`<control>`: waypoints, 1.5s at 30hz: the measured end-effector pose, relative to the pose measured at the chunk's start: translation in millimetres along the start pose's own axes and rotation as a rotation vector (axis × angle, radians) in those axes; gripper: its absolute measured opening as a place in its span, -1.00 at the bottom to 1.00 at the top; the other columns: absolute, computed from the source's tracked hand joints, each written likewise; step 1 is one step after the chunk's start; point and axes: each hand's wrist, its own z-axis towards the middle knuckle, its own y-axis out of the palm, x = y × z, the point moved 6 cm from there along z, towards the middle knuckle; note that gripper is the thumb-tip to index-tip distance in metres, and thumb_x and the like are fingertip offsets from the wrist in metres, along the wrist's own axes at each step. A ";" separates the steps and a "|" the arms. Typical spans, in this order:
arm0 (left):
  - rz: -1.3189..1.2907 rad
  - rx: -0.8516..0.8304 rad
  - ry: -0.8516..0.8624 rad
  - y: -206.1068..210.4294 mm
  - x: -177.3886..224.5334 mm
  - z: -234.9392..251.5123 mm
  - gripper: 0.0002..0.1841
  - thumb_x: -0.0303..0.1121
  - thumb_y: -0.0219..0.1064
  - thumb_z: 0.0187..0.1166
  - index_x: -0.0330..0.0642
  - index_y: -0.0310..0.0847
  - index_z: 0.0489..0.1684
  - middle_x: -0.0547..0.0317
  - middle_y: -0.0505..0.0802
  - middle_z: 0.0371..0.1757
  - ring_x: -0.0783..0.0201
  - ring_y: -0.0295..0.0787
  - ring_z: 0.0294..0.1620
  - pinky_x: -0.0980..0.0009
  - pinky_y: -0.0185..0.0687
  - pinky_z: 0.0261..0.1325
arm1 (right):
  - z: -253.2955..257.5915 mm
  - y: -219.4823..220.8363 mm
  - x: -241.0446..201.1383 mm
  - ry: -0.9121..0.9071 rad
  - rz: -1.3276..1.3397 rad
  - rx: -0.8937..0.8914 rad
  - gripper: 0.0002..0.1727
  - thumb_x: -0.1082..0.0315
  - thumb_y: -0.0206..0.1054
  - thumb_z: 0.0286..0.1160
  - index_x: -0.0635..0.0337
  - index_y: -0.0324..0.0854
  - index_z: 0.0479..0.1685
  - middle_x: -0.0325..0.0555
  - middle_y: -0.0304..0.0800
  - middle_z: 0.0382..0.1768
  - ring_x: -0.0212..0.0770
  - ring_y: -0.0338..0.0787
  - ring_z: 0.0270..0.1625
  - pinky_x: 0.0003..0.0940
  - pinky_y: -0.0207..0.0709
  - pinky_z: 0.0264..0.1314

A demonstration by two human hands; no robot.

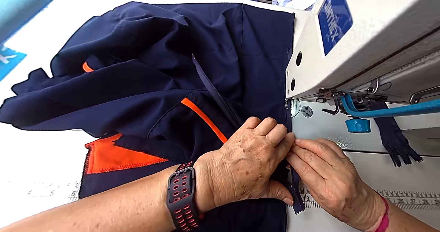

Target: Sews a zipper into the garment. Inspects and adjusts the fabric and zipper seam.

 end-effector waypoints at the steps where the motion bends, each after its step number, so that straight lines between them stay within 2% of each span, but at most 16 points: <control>1: 0.015 0.000 -0.002 0.7 1.9 -1.1 0.01 0.63 -0.05 0.30 -0.10 0.75 0.33 0.12 0.84 0.07 0.08 0.71 0.12 0.14 0.54 0.06 | -0.7 -0.7 0.6 -0.001 0.010 -0.001 -0.77 0.44 0.11 0.69 0.14 0.72 -0.01 -0.11 0.94 -0.03 -0.12 0.80 0.18 -0.28 0.51 0.28; 4: 0.034 -0.007 -0.016 2.3 5.1 -8.7 -0.01 0.59 -0.07 0.37 -0.14 0.72 0.36 0.08 0.84 0.23 0.07 0.71 0.26 0.13 0.55 0.23 | -4.9 -2.1 2.8 0.002 0.037 -0.004 -0.80 0.36 0.08 0.76 0.14 0.64 -0.03 -0.04 0.93 0.05 -0.10 0.81 0.25 -0.28 0.53 0.34; 7: 0.006 -0.005 -0.035 3.9 5.0 -14.4 -0.03 0.56 -0.08 0.43 -0.14 0.71 0.40 0.05 0.82 0.33 0.07 0.68 0.38 0.10 0.52 0.35 | -7.4 -3.4 3.3 0.003 0.061 -0.024 -0.73 0.31 0.04 0.75 0.16 0.68 -0.02 -0.03 0.93 0.11 -0.09 0.79 0.30 -0.27 0.51 0.36; 11: -0.019 -0.011 -0.038 4.1 2.7 -14.8 -0.03 0.60 -0.08 0.39 -0.06 0.74 0.39 0.07 0.81 0.33 0.06 0.65 0.39 0.11 0.48 0.37 | -3.1 -6.9 15.7 0.033 0.138 -0.049 -0.64 0.19 0.06 0.69 0.11 0.72 0.16 -0.15 0.90 0.14 -0.19 0.71 0.35 -0.26 0.39 0.45; 14: -0.030 -0.011 -0.044 4.7 1.8 -14.7 -0.05 0.60 -0.07 0.39 -0.01 0.74 0.39 0.06 0.79 0.33 0.05 0.64 0.38 0.11 0.49 0.35 | 4.3 -5.0 28.5 0.025 0.134 -0.037 -0.61 0.06 0.09 0.68 0.03 0.74 0.14 -0.15 0.79 0.21 -0.16 0.60 0.41 -0.22 0.33 0.48; 16: -0.023 -0.016 -0.045 5.0 2.1 -15.2 -0.05 0.59 -0.07 0.40 0.01 0.72 0.42 0.06 0.79 0.34 0.05 0.64 0.39 0.11 0.49 0.34 | 7.4 0.7 35.4 -0.001 0.138 -0.052 -0.51 -0.11 0.10 0.69 0.02 0.79 0.11 -0.16 0.81 0.22 -0.15 0.60 0.42 -0.17 0.29 0.50; 18: -0.027 -0.014 -0.041 4.5 1.9 -15.3 -0.05 0.59 -0.07 0.39 0.02 0.72 0.43 0.06 0.79 0.33 0.05 0.63 0.38 0.11 0.48 0.34 | 5.6 6.5 41.9 -0.018 0.134 -0.058 -0.44 -0.20 0.11 0.69 0.04 0.82 0.11 -0.15 0.84 0.22 -0.12 0.61 0.44 -0.13 0.28 0.50; 22: -0.064 -0.008 -0.030 3.5 0.2 -15.6 -0.09 0.56 -0.04 0.43 0.03 0.73 0.42 0.03 0.76 0.38 0.04 0.62 0.40 0.11 0.48 0.36 | 4.2 6.5 48.0 -0.060 0.135 -0.040 -0.57 -0.01 0.14 0.74 0.02 0.86 0.04 -0.17 0.86 0.24 -0.10 0.56 0.51 -0.12 0.21 0.53; 25: -0.066 -0.033 -0.017 4.6 0.6 -16.1 -0.12 0.52 -0.03 0.47 0.01 0.70 0.44 0.15 0.60 0.65 0.10 0.56 0.48 0.13 0.43 0.34 | 6.5 5.2 48.6 -0.078 0.144 -0.035 -0.62 0.10 0.15 0.73 0.04 0.88 -0.06 -0.19 0.90 0.17 -0.14 0.61 0.48 -0.13 0.22 0.52; 26: -0.056 -0.042 -0.016 5.2 1.0 -16.2 -0.12 0.51 -0.04 0.48 0.01 0.70 0.45 0.21 0.59 0.68 0.12 0.56 0.49 0.14 0.41 0.33 | 7.8 4.8 48.8 -0.082 0.144 -0.032 -0.63 0.12 0.15 0.72 0.05 0.89 -0.09 -0.19 0.91 0.14 -0.14 0.63 0.45 -0.13 0.23 0.50; 33: 0.011 -0.005 -0.009 5.6 4.8 -18.4 -0.11 0.51 -0.13 0.52 -0.01 0.70 0.46 0.30 0.74 0.54 0.17 0.61 0.49 0.17 0.41 0.38 | 8.8 4.8 51.0 -0.108 0.142 -0.041 -0.65 0.22 0.16 0.67 0.03 0.92 -0.10 -0.21 0.93 0.12 -0.13 0.67 0.42 -0.08 0.26 0.47; 37: 0.006 -0.007 -0.017 6.8 3.4 -20.3 -0.08 0.54 -0.15 0.50 0.02 0.68 0.50 0.33 0.72 0.55 0.18 0.56 0.56 0.14 0.36 0.46 | 7.7 4.0 47.8 -0.126 0.121 -0.068 -0.64 0.22 0.12 0.69 0.06 0.90 -0.01 -0.19 0.89 0.24 -0.11 0.61 0.53 -0.05 0.23 0.57; 41: -0.024 -0.011 -0.008 7.4 2.5 -20.4 -0.10 0.52 -0.12 0.53 -0.02 0.67 0.49 0.25 0.72 0.55 0.16 0.54 0.62 0.14 0.36 0.59 | 6.2 6.2 45.7 -0.102 0.139 -0.076 -0.59 0.10 0.08 0.72 0.06 0.85 0.04 -0.18 0.87 0.26 -0.20 0.69 0.33 -0.16 0.28 0.42; 45: -0.029 -0.005 -0.006 6.8 1.1 -20.1 -0.12 0.50 -0.11 0.55 -0.01 0.66 0.49 0.21 0.72 0.54 0.17 0.55 0.61 0.14 0.37 0.60 | 2.2 8.1 47.4 -0.066 0.127 -0.059 -0.58 0.04 0.08 0.76 0.00 0.85 0.10 -0.25 0.87 0.28 -0.25 0.70 0.32 -0.16 0.26 0.45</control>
